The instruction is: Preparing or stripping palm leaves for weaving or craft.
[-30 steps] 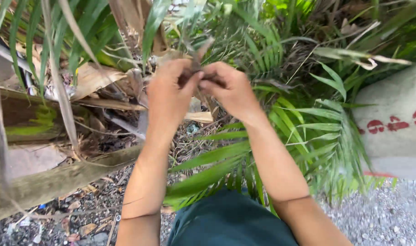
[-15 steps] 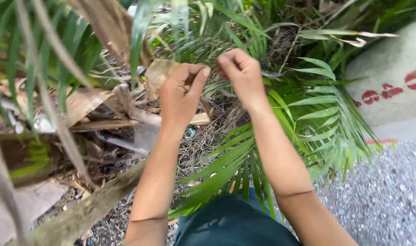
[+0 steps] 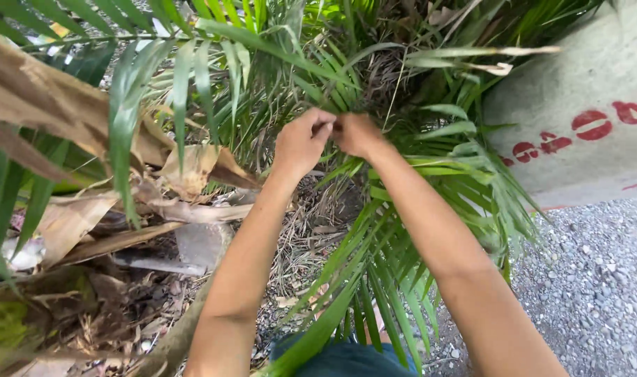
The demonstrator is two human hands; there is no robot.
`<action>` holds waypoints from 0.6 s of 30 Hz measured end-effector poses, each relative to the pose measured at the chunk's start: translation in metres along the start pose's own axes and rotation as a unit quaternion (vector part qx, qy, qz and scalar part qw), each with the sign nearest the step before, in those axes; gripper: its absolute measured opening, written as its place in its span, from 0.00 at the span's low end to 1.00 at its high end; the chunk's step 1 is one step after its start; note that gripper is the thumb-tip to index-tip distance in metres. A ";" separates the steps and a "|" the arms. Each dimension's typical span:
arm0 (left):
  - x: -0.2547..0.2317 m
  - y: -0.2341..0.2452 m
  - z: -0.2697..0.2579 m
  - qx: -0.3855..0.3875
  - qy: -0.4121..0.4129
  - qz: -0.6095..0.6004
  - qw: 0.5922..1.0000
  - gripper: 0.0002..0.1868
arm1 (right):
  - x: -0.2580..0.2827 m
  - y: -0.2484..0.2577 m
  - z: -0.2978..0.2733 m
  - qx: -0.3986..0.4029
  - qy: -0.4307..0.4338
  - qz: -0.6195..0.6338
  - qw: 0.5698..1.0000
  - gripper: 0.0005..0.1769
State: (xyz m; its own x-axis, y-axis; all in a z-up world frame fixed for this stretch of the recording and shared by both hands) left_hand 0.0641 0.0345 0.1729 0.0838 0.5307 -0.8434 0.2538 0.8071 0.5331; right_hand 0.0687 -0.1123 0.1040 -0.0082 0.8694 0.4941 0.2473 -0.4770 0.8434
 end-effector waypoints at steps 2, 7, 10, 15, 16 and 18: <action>0.023 -0.014 0.007 0.001 0.002 -0.004 1.000 0.11 | -0.006 -0.014 0.002 0.017 -0.010 -0.012 1.000 0.15; 0.062 -0.042 0.019 -0.029 -0.032 0.027 0.999 0.09 | -0.018 -0.035 0.001 0.029 -0.002 -0.107 0.994 0.14; 0.070 -0.051 0.020 -0.024 0.011 0.058 0.998 0.12 | -0.024 -0.033 -0.001 -0.031 0.042 -0.137 0.989 0.13; 0.057 -0.064 0.016 -0.035 0.001 0.172 0.985 0.19 | -0.050 -0.020 -0.012 -0.170 0.076 -0.023 0.982 0.09; 0.063 -0.072 0.018 -0.033 0.002 0.171 0.985 0.19 | -0.045 -0.015 -0.016 -0.168 0.074 -0.023 0.983 0.09; 0.067 -0.080 0.022 -0.061 -0.015 0.096 0.993 0.11 | -0.036 0.001 -0.026 -0.182 0.067 -0.015 0.981 0.10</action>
State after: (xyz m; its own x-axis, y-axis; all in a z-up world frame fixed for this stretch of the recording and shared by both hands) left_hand 0.0707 0.0002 0.0722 0.1492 0.6710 -0.7263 0.1111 0.7185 0.6866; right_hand 0.0442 -0.1473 0.0925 -0.1426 0.8703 0.4715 -0.1162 -0.4878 0.8652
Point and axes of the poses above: each hand's wrist, its own z-axis towards the middle knuckle, its own y-axis out of the back of the hand, x = y × z, the point moved 7 cm from there along z, towards the middle knuckle, and after that the axes turned 15 degrees about y, right-handed, at the moved point
